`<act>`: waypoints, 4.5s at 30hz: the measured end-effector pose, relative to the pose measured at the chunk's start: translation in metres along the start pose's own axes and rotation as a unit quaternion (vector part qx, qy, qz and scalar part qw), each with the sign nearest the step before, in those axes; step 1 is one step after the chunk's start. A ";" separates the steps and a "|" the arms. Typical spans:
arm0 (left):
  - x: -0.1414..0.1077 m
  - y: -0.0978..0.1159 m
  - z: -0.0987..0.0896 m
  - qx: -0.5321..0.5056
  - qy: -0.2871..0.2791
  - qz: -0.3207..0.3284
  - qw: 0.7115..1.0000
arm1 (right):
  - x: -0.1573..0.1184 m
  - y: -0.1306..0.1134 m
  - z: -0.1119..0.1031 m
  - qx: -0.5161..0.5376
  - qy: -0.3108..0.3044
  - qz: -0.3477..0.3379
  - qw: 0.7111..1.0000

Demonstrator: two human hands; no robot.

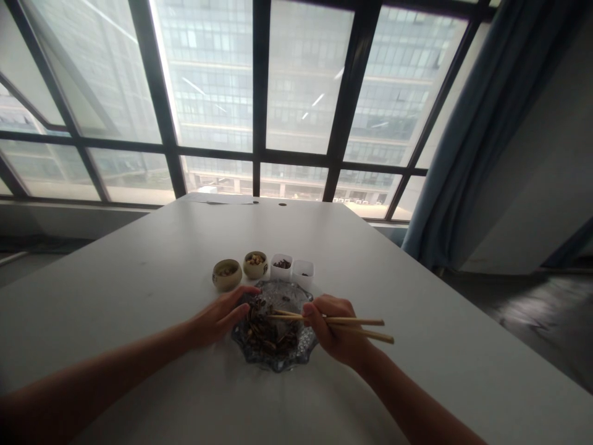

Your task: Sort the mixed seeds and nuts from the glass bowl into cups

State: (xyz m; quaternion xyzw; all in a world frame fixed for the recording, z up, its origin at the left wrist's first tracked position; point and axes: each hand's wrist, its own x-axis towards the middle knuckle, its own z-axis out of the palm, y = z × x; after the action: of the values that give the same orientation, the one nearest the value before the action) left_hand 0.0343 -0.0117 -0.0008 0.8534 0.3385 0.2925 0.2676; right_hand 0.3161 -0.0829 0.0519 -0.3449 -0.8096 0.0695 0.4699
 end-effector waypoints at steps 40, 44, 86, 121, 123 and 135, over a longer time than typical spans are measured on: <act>0.001 0.010 -0.005 0.013 -0.012 0.003 1.000 | -0.004 0.006 -0.001 0.021 0.005 0.052 0.998; 0.001 0.010 -0.006 0.012 -0.010 0.004 1.000 | -0.004 0.007 0.000 0.033 0.026 0.063 0.997; 0.002 0.006 -0.003 -0.004 0.000 0.011 1.000 | -0.009 0.005 0.013 -0.051 -0.042 0.047 0.997; 0.002 0.004 -0.002 -0.005 -0.003 0.025 1.000 | -0.008 0.006 0.011 -0.028 -0.014 0.048 0.998; 0.002 0.004 -0.002 -0.003 -0.002 0.025 1.000 | -0.007 0.006 0.010 -0.017 -0.007 0.052 0.998; 0.001 0.006 -0.004 0.004 0.000 0.017 1.000 | -0.005 0.006 0.010 -0.051 -0.017 0.057 0.997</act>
State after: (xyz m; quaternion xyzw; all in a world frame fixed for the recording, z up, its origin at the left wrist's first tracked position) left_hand 0.0350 -0.0133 0.0059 0.8600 0.3249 0.2962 0.2590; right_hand 0.3128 -0.0794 0.0404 -0.4123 -0.7991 0.0608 0.4333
